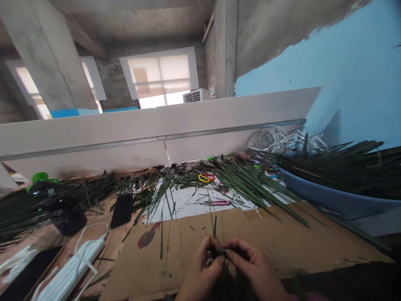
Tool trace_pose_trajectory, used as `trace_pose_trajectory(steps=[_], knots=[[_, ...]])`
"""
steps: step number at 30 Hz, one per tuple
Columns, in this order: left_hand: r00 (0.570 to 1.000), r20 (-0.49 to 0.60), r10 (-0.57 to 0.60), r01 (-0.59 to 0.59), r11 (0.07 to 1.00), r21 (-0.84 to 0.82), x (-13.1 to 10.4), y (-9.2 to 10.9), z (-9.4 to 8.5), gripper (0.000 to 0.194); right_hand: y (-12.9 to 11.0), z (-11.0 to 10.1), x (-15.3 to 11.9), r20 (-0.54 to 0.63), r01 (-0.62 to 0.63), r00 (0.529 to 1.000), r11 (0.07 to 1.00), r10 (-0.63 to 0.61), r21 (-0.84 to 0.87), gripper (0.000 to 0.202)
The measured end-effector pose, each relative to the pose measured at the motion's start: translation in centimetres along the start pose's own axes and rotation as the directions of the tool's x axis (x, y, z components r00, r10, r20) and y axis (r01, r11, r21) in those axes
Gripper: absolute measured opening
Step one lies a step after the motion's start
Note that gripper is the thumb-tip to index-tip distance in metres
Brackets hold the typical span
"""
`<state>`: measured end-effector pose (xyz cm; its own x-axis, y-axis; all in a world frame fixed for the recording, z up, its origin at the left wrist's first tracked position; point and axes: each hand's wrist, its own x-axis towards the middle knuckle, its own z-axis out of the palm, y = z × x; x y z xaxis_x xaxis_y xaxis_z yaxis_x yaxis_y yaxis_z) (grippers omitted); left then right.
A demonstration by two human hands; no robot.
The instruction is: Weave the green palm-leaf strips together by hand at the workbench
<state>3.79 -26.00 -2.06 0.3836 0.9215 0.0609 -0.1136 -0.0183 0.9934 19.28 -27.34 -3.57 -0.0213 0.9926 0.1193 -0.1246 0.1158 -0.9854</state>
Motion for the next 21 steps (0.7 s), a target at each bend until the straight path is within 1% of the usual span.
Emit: trace_pose_trajectory(steps=[3, 9, 14, 21], knots=[[0.999, -0.035, -0.010, 0.011, 1.000, 0.025, -0.1, 0.1, 0.3, 0.020, 0.0, 0.2, -0.2, -0.010, 0.011, 1.000, 1.000, -0.011, -0.004, 0.032], [0.981, -0.157, 0.115, -0.093, 0.986, 0.139, 0.4, -1.4, -0.1, 0.011, 0.4, 0.2, -0.1, -0.011, 0.013, 1.000, 0.999, -0.014, -0.044, 0.033], [0.971, -0.171, 0.167, -0.126, 0.965, 0.230, 0.4, -1.8, -0.1, 0.003, 0.1, 0.2, -0.1, -0.016, 0.037, 0.999, 0.994, -0.039, -0.103, 0.030], [0.938, -0.227, 0.261, -0.159, 0.908, 0.387, 0.2, -1.7, 0.2, 0.005, 0.6, 0.1, 0.1, 0.000, 0.034, 0.999, 0.995, -0.034, -0.091, 0.030]])
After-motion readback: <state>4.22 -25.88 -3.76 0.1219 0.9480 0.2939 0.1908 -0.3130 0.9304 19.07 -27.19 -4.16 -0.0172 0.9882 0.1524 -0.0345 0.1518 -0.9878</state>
